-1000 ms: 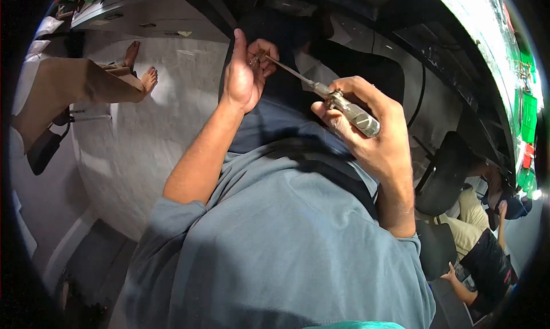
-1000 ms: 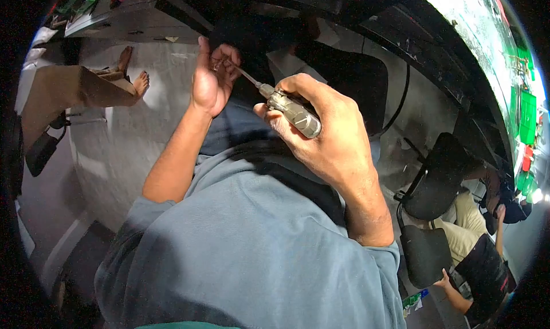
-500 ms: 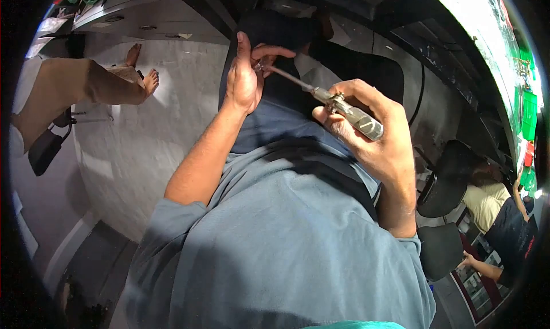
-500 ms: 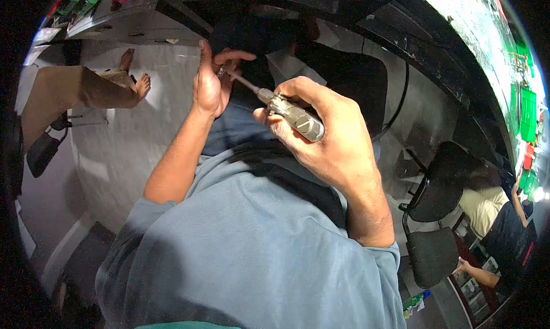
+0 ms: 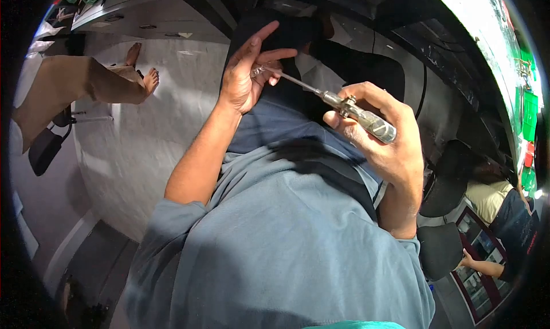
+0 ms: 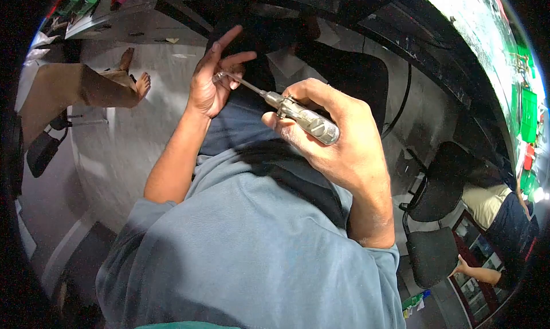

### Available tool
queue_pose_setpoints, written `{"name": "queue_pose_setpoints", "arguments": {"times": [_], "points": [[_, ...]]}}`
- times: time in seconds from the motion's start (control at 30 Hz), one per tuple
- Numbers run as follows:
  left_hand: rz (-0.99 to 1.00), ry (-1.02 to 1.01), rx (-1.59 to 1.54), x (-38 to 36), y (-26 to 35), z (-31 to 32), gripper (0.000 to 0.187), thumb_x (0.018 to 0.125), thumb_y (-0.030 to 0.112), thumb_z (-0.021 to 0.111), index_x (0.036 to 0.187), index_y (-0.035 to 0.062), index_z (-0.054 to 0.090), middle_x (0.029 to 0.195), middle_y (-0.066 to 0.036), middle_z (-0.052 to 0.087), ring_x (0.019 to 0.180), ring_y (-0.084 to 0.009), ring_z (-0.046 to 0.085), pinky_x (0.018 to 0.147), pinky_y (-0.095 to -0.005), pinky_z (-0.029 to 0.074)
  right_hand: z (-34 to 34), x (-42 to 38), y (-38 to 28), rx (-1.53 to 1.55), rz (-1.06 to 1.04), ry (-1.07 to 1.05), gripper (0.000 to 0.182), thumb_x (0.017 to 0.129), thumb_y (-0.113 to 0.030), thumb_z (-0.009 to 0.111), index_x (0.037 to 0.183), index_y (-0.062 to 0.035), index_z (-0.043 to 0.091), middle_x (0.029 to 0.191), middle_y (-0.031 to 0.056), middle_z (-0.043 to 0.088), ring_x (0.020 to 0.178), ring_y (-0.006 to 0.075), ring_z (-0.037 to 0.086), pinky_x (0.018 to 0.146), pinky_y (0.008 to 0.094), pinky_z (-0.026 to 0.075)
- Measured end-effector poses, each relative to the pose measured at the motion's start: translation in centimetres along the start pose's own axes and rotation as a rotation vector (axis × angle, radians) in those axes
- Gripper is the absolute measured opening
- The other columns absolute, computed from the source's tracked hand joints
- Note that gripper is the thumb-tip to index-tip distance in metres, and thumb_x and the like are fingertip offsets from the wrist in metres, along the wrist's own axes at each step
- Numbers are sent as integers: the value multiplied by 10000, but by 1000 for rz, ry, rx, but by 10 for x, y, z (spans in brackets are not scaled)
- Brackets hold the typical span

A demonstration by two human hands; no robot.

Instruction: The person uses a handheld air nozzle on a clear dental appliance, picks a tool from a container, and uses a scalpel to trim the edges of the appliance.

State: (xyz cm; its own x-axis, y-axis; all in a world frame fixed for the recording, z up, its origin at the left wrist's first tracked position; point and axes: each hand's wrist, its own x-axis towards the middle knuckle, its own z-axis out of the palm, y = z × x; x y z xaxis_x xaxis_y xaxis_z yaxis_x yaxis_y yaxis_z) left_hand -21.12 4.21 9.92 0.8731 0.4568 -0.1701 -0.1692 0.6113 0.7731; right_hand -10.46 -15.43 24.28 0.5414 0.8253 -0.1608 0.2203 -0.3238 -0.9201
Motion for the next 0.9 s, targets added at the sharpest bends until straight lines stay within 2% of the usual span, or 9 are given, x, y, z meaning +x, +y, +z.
{"name": "queue_pose_setpoints", "arguments": {"times": [0.07,0.3,0.4,0.47,0.6,0.67,0.73,0.8,0.9], "points": [[-11,-27,-52,0,1,-3,614,989,433,429,1460,63,291,1098,-204,663,644,-86,619,523,-182,473,-2,-1,-4,21,76,-2,266,774,-129,711,999,-8,636,819,28,643,783,99,625,759,247,492],[-57,-137,-173,1,2,-9,636,995,462,387,1485,90,224,1144,-221,637,667,-125,658,526,-167,515,-7,-2,-2,114,95,-9,286,778,-151,725,1004,-4,630,811,21,628,779,87,606,755,231,478],[-59,-167,-256,1,3,-9,653,974,457,454,1471,77,265,1136,-249,631,663,-160,653,578,-221,537,-11,-1,-4,-34,67,-14,278,785,-134,712,1012,0,626,812,24,624,775,82,603,750,224,473],[-45,-223,-245,2,1,-11,650,1003,463,349,1493,75,172,1191,-229,610,706,-163,684,553,-184,546,-11,-1,-5,-7,99,-41,271,790,-116,698,1020,6,623,823,30,628,783,84,612,751,226,475],[-72,-173,-163,0,3,-9,648,1002,459,371,1470,31,239,1052,-155,663,661,-116,624,554,-169,495,-11,-3,-2,159,39,-2,218,778,-62,740,936,27,618,767,46,641,721,86,602,706,231,491],[-111,-144,-285,3,1,-11,502,1003,372,425,1320,-16,454,810,-32,597,649,-75,505,571,-184,410,-16,-5,-3,239,80,-54,201,781,-41,722,934,33,614,780,52,643,760,92,623,727,234,498],[-94,-207,-252,9,-9,-20,401,987,318,447,1205,-12,513,773,-1,529,662,-74,459,595,-205,384,-18,-5,1,176,77,25,197,780,-51,720,933,23,620,784,56,644,774,99,630,735,245,504],[-77,-268,-216,11,-9,-13,314,971,263,469,1091,-8,573,735,30,460,675,-73,412,619,-227,358,-25,-4,7,91,17,-135,205,779,-79,729,931,12,627,789,59,646,781,106,636,733,251,508],[-90,-123,-164,10,-12,-3,201,939,192,478,994,26,575,771,22,461,710,-93,441,668,-255,386,-21,-3,4,36,42,-59,234,771,-119,748,936,2,635,790,65,656,766,114,645,726,258,509]]}}
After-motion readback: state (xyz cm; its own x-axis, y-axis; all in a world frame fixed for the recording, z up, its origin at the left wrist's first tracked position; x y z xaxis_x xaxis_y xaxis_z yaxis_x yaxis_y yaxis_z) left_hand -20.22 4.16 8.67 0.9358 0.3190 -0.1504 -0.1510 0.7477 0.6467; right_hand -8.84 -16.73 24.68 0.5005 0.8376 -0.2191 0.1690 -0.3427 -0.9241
